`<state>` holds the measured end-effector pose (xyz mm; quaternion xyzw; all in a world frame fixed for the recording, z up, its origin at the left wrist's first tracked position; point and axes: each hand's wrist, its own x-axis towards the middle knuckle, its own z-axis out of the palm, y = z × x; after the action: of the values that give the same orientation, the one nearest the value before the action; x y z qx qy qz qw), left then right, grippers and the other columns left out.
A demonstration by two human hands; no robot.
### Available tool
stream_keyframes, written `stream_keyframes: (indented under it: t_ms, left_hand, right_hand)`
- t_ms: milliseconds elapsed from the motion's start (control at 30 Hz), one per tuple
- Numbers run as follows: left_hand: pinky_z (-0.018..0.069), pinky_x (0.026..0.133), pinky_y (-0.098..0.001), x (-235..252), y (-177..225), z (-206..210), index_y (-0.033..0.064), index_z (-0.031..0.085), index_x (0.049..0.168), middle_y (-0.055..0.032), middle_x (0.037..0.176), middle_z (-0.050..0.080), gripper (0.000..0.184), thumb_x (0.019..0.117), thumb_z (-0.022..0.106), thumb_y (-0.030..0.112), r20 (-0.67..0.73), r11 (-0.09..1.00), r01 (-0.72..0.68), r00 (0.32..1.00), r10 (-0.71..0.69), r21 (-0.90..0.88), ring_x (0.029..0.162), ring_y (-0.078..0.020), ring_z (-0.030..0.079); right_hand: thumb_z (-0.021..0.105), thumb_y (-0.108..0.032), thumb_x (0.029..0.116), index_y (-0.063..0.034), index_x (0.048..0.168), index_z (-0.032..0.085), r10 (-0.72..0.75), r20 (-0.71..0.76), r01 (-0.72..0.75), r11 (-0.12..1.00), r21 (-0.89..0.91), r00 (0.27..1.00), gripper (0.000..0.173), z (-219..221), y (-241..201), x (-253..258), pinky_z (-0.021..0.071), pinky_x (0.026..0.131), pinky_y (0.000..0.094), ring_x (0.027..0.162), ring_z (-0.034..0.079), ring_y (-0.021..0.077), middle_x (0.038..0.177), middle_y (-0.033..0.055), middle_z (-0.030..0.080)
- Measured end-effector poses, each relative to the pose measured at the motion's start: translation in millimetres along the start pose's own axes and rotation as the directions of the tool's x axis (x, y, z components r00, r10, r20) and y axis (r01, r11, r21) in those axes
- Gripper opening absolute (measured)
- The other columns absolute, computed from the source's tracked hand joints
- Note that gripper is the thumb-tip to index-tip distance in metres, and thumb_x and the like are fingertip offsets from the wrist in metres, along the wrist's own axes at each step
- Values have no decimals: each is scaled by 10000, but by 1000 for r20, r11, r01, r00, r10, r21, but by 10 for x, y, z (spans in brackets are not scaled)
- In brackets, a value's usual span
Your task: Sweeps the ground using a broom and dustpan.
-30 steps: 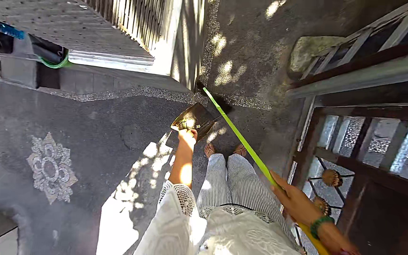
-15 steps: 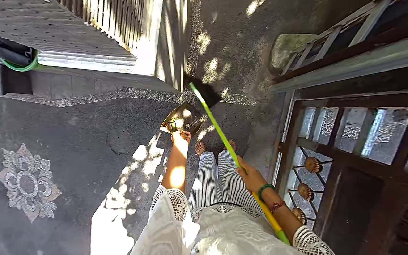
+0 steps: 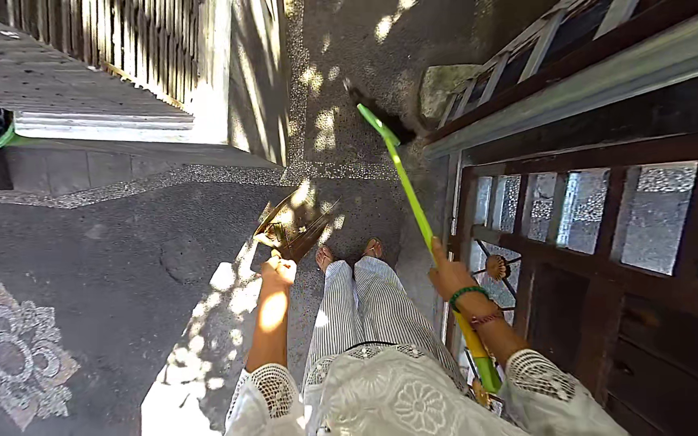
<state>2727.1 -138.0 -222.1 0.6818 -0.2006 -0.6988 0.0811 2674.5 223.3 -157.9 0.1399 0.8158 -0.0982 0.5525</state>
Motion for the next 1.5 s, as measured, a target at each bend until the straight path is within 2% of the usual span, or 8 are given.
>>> stream_keyframes:
  t_ms: [200,433,567,767,1000,1167,1300,1500]
  left_hand:
    - [409,437,-225,128,-140,100,143,411,936,-4,664,413,204,1084,301,232,6,1000,28,1000,-28,-10,465,-99,404]
    - [500,464,-226,-124,235,-298,97,460,905,-27,642,505,148,1028,386,129,9,997,-11,1000,11,72,487,-102,521]
    - [530,475,-236,-70,490,-482,92,463,954,-39,665,528,136,1043,392,168,9,989,56,998,-58,134,498,-114,556]
    - [509,453,-242,274,692,-473,85,448,966,-51,658,495,146,1053,369,172,27,960,51,998,-61,274,479,-121,523]
    - [468,439,-201,370,1010,-614,109,456,968,-17,644,478,174,1061,345,206,144,918,113,973,-180,380,464,-86,493]
    - [464,439,-230,446,894,-497,99,468,994,-37,671,482,144,1057,370,184,144,839,22,982,-119,544,469,-108,483]
    - [499,488,-279,477,729,-438,96,467,976,-56,688,481,123,1047,403,174,117,775,-46,992,-37,630,515,-148,508]
    - [483,475,-278,449,604,-481,105,447,907,-52,642,477,159,1040,399,179,135,711,-68,990,-37,700,502,-148,507]
  right_hand:
    - [557,-161,1035,-237,1671,154,-214,222,193,975,113,951,756,385,268,-380,571,773,538,825,691,382,1125,273,672]
    - [571,-143,1027,-252,1673,134,-111,-8,110,983,144,994,787,118,633,-1170,562,709,583,727,678,403,950,285,681]
    - [537,-106,1036,-174,1673,49,12,-80,-1,991,136,997,805,275,354,-838,531,870,615,947,683,488,1114,347,663]
    - [567,-115,1013,-182,1673,67,10,148,-54,953,297,989,830,1668,-502,-689,545,912,574,1021,689,443,1224,321,641]
    - [553,-142,1033,-264,1670,152,-11,77,-33,837,546,997,763,2205,-307,-2038,561,681,549,692,657,356,1035,270,673]
    - [526,-130,1037,-215,1675,68,254,72,-251,794,554,965,790,2337,-366,-1773,568,788,558,874,694,426,1139,323,648]
    - [590,-123,1003,-138,1668,70,185,155,-242,758,606,970,844,2722,-699,-1105,545,921,584,1055,679,449,1253,330,621]
    - [576,-137,1009,-284,1668,164,26,157,-121,763,635,987,791,2724,-453,-1976,574,743,544,815,693,380,1122,276,672]
